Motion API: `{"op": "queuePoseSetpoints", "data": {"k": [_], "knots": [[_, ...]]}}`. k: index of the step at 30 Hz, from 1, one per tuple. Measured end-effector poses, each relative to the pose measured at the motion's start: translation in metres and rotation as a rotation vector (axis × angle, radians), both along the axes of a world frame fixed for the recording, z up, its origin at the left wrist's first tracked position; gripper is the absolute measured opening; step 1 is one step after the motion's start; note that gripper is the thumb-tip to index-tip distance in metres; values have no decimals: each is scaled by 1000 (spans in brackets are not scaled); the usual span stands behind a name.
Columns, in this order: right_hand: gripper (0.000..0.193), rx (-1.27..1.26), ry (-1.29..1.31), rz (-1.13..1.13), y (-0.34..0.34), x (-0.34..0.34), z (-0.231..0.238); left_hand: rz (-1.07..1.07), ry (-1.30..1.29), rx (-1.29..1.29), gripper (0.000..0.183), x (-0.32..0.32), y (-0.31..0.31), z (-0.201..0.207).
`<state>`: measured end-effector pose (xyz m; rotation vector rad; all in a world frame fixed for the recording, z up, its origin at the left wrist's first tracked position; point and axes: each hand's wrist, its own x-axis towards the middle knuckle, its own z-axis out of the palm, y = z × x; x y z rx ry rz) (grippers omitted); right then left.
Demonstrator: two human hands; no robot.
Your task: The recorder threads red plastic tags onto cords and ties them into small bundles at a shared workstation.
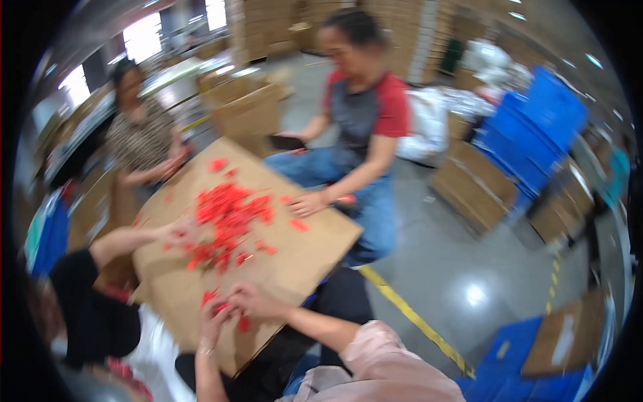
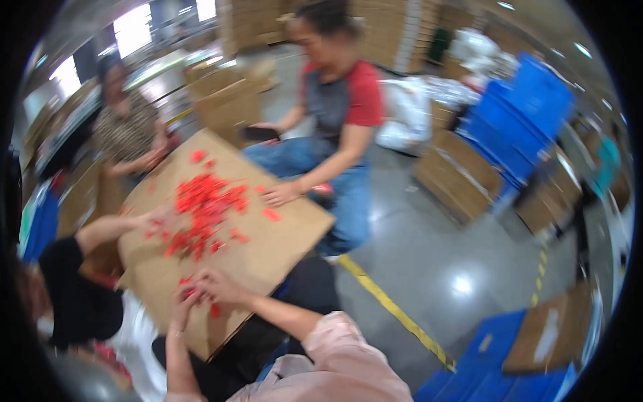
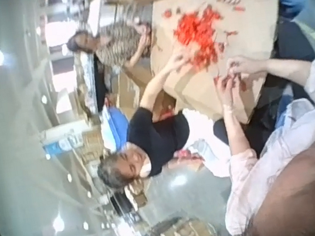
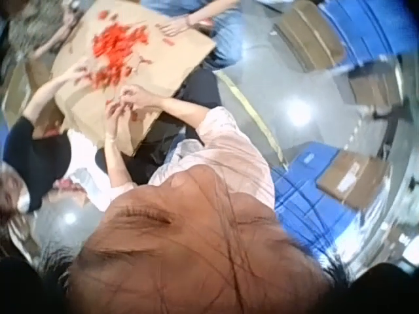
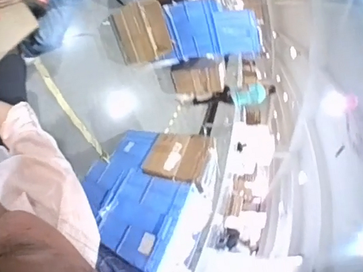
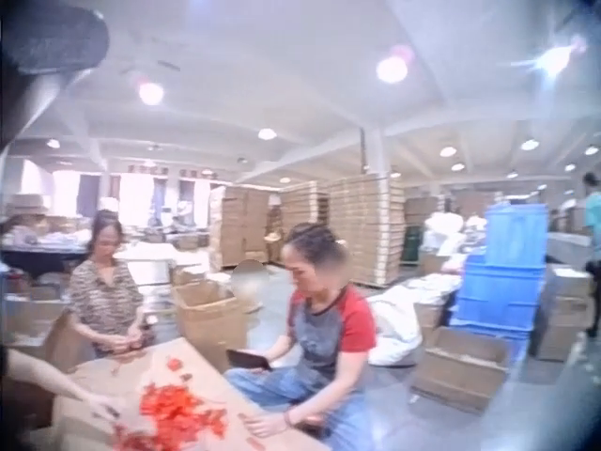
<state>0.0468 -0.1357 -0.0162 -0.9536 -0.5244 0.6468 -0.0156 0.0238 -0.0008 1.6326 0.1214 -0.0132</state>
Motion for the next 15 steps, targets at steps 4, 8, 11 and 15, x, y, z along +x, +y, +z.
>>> {"op": "queuePoseSetpoints", "data": {"k": [4,8,11,15], "knots": [[13,112,-70,30,5,5,4,5,40,-271,6,10,12,-11],[12,105,-74,-32,-14,8,-7,-42,-1,-454,2,29,-14,-30],[11,32,-80,-41,-13,6,-4,-36,-49,-398,10,40,-11,-44],[14,2,-62,-54,-25,9,6,-50,21,-191,19,39,-21,-36]]}}
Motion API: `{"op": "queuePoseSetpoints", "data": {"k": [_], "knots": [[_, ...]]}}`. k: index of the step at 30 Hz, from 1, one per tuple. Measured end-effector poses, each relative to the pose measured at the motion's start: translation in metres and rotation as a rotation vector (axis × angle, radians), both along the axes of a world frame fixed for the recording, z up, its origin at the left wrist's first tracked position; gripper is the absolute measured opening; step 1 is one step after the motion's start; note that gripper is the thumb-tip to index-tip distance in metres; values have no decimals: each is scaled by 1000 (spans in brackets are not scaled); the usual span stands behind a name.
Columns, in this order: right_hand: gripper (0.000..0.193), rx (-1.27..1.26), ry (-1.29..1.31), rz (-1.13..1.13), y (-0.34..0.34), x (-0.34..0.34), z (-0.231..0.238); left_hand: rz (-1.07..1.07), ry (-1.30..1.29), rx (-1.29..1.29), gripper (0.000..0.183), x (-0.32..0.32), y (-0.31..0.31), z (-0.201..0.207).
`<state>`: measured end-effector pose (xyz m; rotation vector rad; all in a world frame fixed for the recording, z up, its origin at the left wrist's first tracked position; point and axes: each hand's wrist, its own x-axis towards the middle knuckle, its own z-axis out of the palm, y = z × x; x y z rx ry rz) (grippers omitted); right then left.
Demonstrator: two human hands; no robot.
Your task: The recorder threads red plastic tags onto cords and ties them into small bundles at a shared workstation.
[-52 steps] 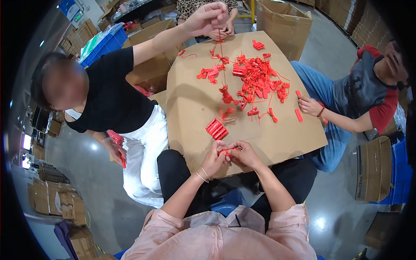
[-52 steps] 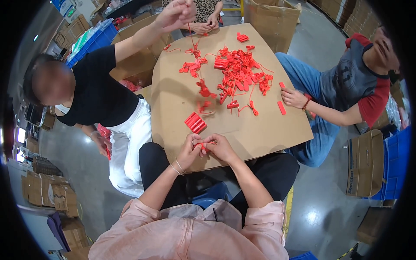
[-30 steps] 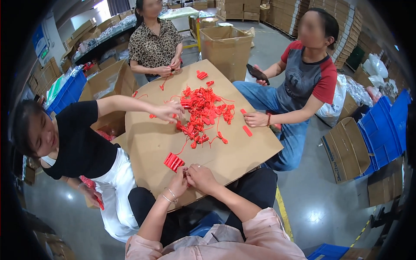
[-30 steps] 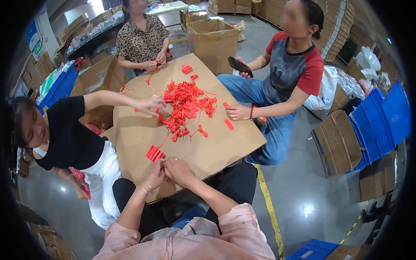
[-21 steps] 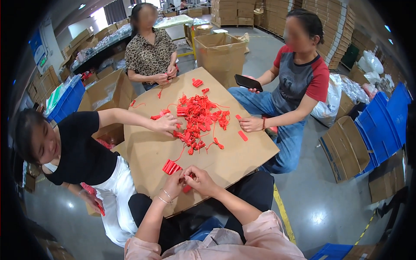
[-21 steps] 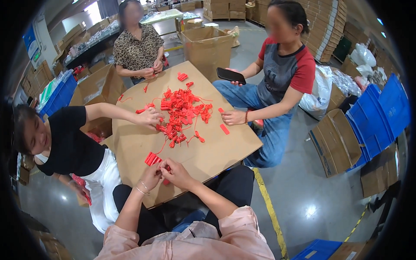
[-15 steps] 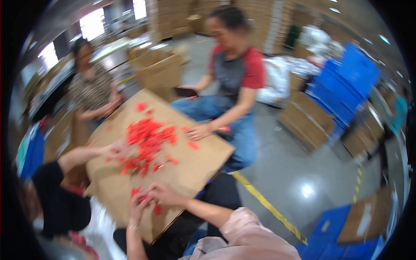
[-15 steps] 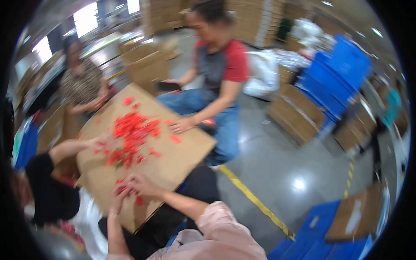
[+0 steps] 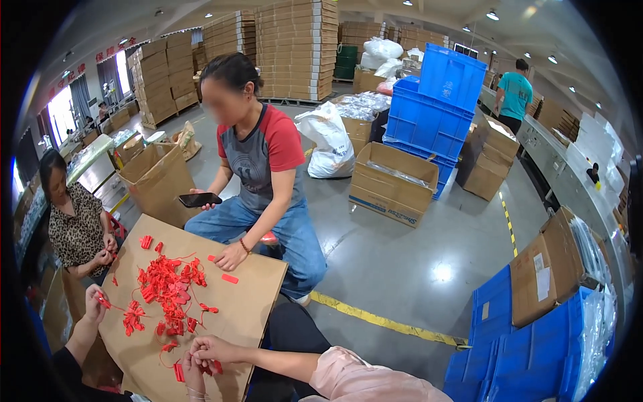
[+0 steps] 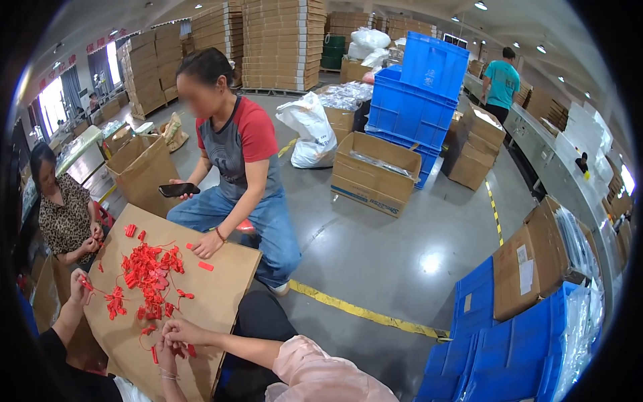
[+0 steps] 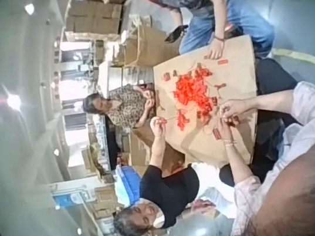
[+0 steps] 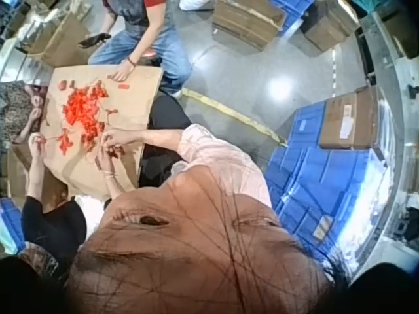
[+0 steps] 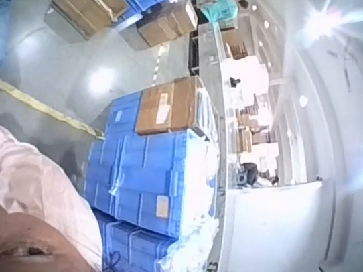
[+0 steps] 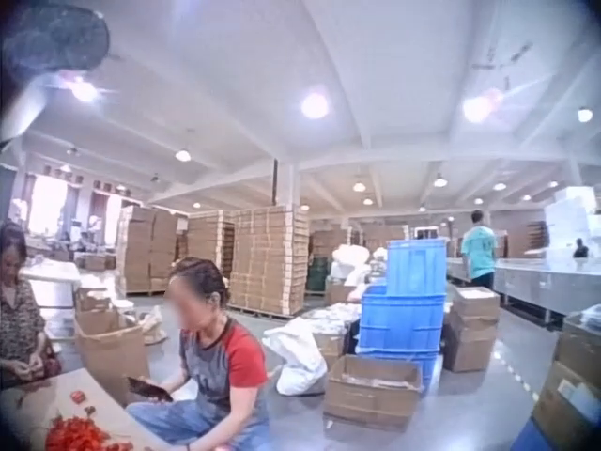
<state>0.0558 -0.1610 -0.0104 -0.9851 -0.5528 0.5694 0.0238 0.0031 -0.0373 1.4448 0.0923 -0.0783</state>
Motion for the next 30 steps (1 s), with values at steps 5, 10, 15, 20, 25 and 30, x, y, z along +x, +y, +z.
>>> {"op": "queuePoseSetpoints", "data": {"k": [5,10,15,20,25,30], "knots": [[23,20,-5,-101,-10,16,-18,-185,97,354,28,2,-8,17],[21,-44,40,-170,-10,22,-21,-137,142,365,16,-7,8,24],[22,-62,126,-131,-5,27,-37,-127,85,476,25,-7,29,-3],[23,-35,250,-115,-2,17,-43,-71,178,202,17,-29,27,30],[23,-104,238,-93,-8,18,-44,-67,225,167,14,-31,33,9],[22,-203,99,-53,-10,25,-38,-22,326,209,15,-25,32,23]]}}
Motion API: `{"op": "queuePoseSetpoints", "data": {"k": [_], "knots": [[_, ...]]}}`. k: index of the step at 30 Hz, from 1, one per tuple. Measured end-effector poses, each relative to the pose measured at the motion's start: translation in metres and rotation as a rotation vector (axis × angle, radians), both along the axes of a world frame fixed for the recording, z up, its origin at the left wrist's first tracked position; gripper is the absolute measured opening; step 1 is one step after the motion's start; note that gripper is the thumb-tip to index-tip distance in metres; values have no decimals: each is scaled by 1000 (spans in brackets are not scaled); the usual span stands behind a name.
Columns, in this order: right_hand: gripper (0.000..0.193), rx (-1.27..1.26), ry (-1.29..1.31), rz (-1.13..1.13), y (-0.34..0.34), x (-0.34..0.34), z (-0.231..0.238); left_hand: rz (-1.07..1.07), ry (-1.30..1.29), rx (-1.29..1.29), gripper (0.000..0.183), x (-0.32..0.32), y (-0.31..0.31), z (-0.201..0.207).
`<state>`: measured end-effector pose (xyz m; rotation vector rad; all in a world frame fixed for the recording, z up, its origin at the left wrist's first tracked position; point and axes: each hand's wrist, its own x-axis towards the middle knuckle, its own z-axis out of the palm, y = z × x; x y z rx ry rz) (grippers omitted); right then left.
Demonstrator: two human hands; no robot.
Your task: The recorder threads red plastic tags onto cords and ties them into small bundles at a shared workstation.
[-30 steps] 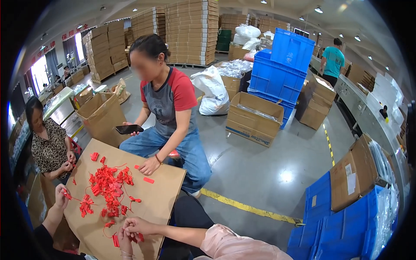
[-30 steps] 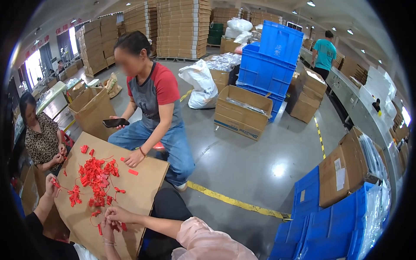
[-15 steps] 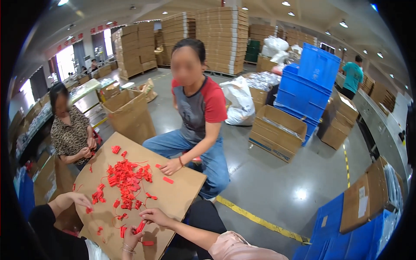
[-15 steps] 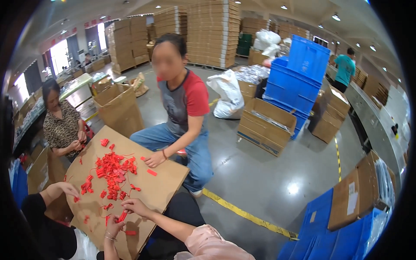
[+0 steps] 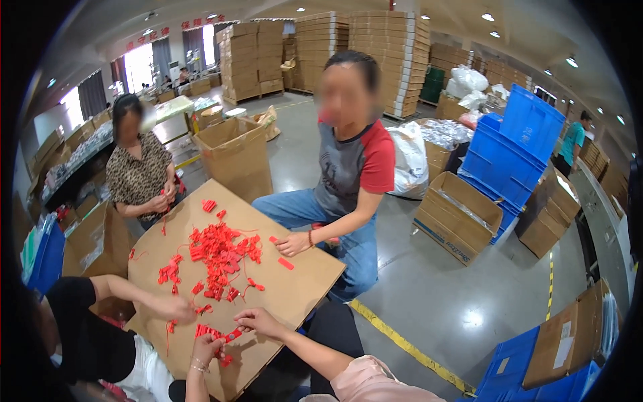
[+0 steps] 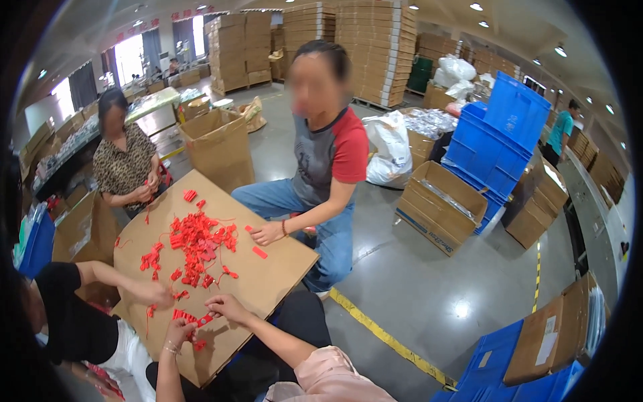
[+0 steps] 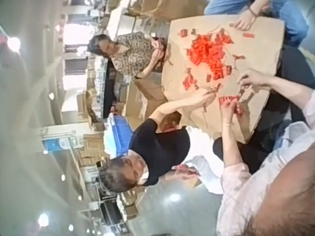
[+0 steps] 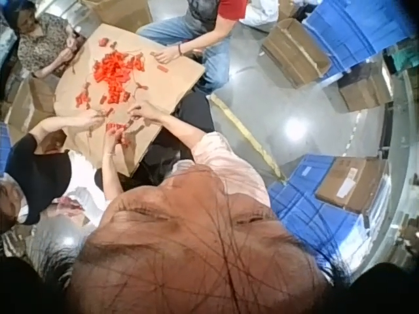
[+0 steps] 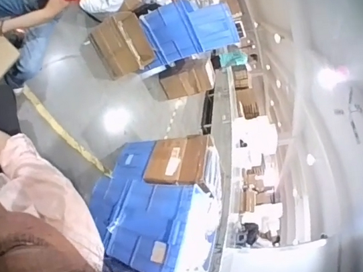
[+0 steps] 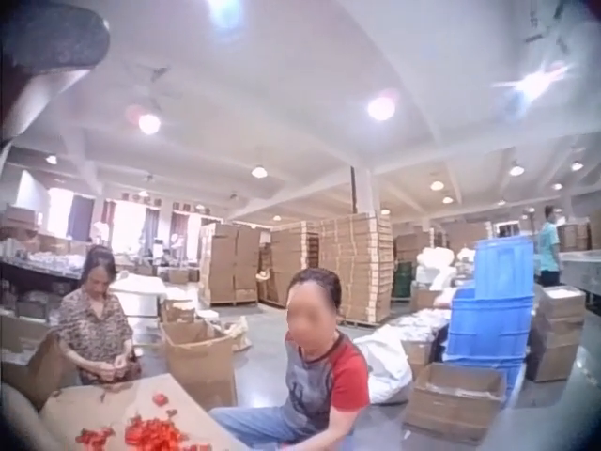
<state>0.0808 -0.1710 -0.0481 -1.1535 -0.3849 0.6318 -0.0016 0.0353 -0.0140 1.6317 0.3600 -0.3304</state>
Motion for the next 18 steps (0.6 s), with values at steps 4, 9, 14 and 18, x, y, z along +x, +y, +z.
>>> {"op": "queuePoseSetpoints", "data": {"k": [4,9,14,18], "knots": [[22,-82,-91,87,29,-10,5,-69,-51,38,27,-17,25,13],[18,-393,-176,-70,4,-20,30,295,131,-456,20,-23,-11,7],[11,-225,-132,-57,5,-19,2,262,8,-875,13,-20,-13,-5],[17,-302,-402,142,20,-32,15,436,-84,-1128,9,-39,-5,-23]]}}
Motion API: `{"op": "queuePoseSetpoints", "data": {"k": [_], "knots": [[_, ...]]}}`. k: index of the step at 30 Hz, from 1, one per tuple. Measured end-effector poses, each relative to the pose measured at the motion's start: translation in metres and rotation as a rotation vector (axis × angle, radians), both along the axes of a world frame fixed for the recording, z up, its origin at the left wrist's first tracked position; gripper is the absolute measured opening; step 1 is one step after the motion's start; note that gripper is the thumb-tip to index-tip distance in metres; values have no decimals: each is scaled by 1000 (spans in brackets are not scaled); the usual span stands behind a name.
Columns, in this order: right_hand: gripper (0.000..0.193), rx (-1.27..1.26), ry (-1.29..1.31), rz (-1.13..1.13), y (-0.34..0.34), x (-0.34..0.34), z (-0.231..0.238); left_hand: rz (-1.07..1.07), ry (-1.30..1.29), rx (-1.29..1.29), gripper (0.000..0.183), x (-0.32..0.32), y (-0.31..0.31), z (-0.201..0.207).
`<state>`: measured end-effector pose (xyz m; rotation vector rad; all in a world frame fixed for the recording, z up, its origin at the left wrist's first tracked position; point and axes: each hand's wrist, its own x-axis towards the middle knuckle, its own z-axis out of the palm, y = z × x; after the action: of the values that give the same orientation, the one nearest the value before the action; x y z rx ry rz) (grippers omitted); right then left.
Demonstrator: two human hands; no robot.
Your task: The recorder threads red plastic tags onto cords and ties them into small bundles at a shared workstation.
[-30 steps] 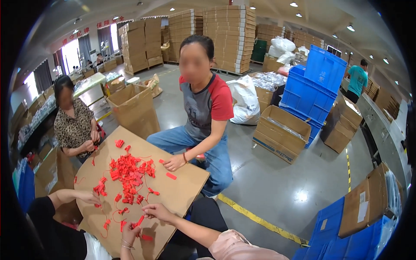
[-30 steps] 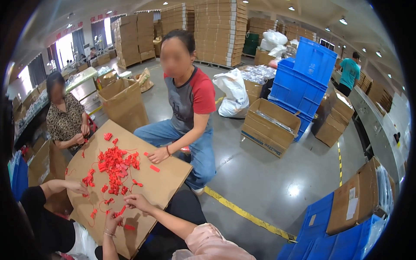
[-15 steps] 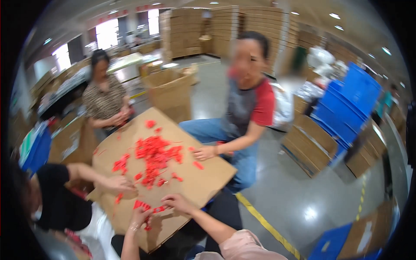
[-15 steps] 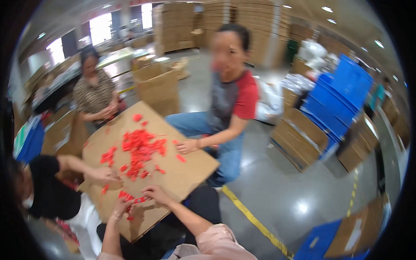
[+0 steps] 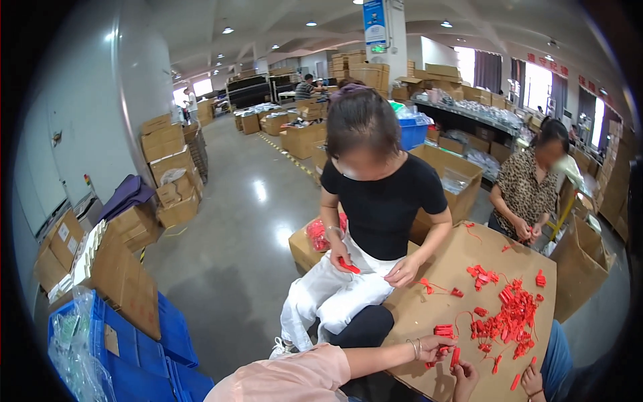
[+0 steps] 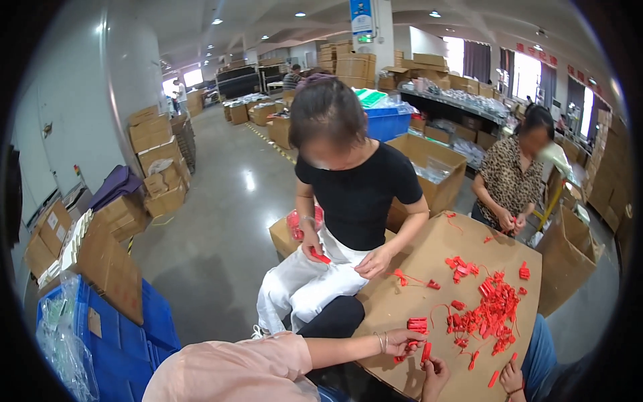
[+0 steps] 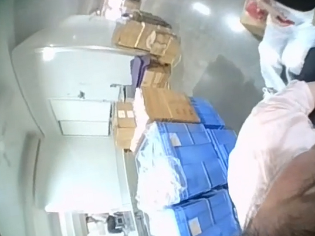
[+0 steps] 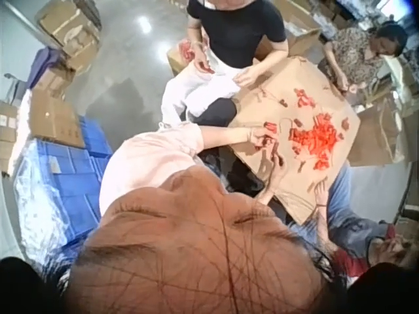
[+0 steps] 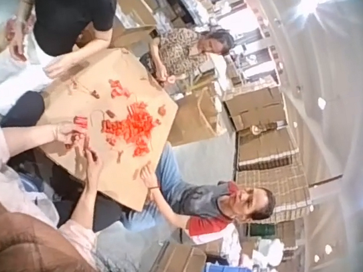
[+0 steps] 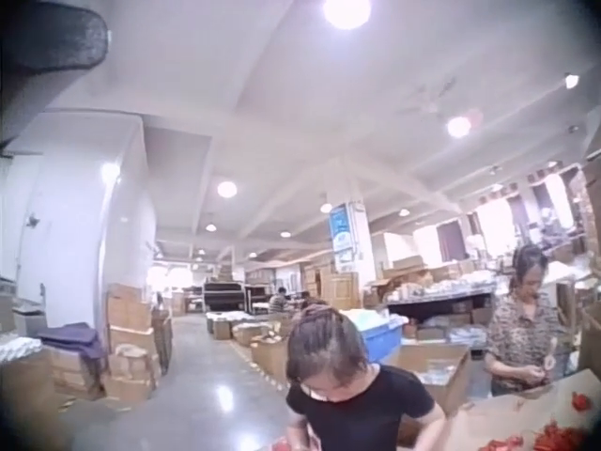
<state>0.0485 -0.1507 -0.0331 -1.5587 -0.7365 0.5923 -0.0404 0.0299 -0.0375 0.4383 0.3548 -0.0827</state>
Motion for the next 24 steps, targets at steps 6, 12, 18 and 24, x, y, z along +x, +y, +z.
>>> {"op": "queuePoseSetpoints", "data": {"k": [6,12,18,24], "knots": [[14,-66,-36,119,8,-10,-2,70,44,18,11,14,-6,-9],[7,72,56,134,9,-15,22,-91,21,307,14,4,-19,-2],[6,129,217,42,6,-25,50,-320,-57,533,18,-11,-27,10],[10,202,416,-101,1,-15,33,-427,-220,570,16,3,-32,-16]]}}
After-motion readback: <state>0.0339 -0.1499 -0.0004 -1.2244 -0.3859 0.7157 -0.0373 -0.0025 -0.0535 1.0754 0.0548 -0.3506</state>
